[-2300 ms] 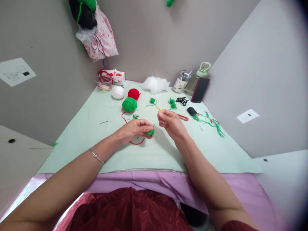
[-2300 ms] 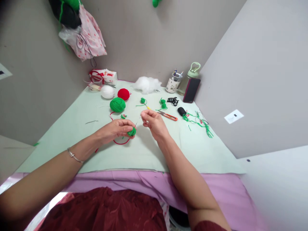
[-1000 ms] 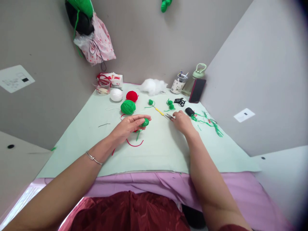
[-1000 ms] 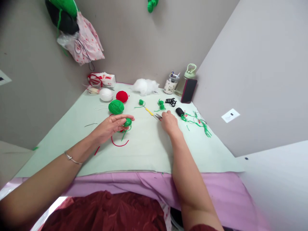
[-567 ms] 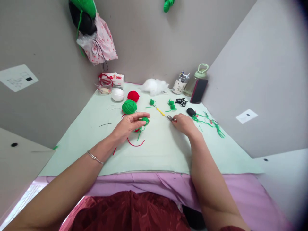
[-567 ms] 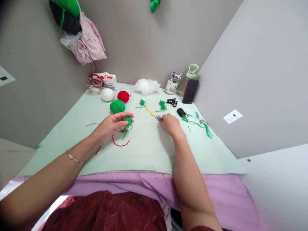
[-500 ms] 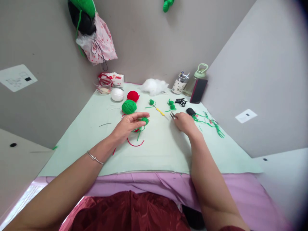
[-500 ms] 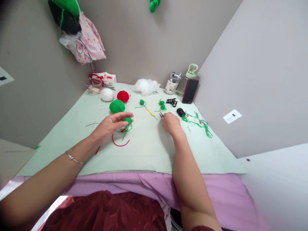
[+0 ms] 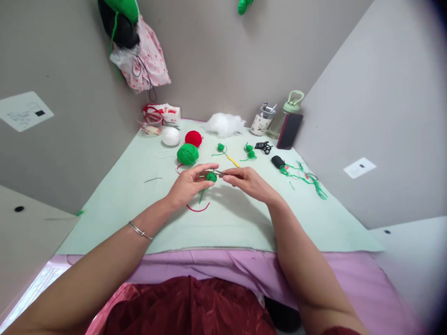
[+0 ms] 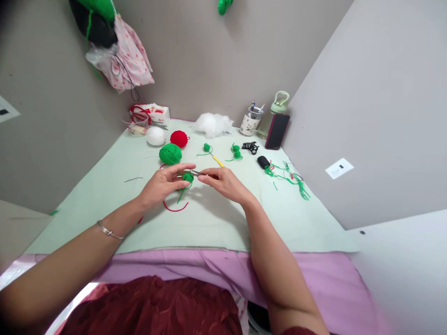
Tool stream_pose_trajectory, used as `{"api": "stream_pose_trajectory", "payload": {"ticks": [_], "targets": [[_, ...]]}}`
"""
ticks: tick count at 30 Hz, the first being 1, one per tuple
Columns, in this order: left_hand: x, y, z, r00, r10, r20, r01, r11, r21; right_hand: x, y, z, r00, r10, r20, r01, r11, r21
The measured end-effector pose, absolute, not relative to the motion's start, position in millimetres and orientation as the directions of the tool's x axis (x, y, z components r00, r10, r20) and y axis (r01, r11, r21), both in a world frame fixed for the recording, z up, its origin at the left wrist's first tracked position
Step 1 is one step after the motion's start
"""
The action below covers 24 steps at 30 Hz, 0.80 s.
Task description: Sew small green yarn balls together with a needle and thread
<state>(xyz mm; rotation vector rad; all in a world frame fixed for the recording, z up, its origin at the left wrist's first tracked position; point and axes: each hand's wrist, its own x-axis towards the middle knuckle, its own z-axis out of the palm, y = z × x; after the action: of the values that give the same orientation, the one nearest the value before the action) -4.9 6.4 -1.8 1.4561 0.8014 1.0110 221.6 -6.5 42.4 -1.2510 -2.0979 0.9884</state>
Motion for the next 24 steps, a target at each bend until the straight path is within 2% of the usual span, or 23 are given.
{"api": "stream_pose_trajectory", "payload": {"ticks": [8, 24], "targets": [[-4, 6, -5, 0.42, 0.892, 0.165, -0.027, -0.17, 0.985, 217, -7, 35, -0.431, 0.9, 0.066, 0.542, 0.317, -0.779], [-4, 5, -1, 0.431, 0.897, 0.102, -0.041, -0.094, 0.995, 229, -7, 49, -0.427, 0.904, -0.001, 0.565, 0.266, -0.781]]}}
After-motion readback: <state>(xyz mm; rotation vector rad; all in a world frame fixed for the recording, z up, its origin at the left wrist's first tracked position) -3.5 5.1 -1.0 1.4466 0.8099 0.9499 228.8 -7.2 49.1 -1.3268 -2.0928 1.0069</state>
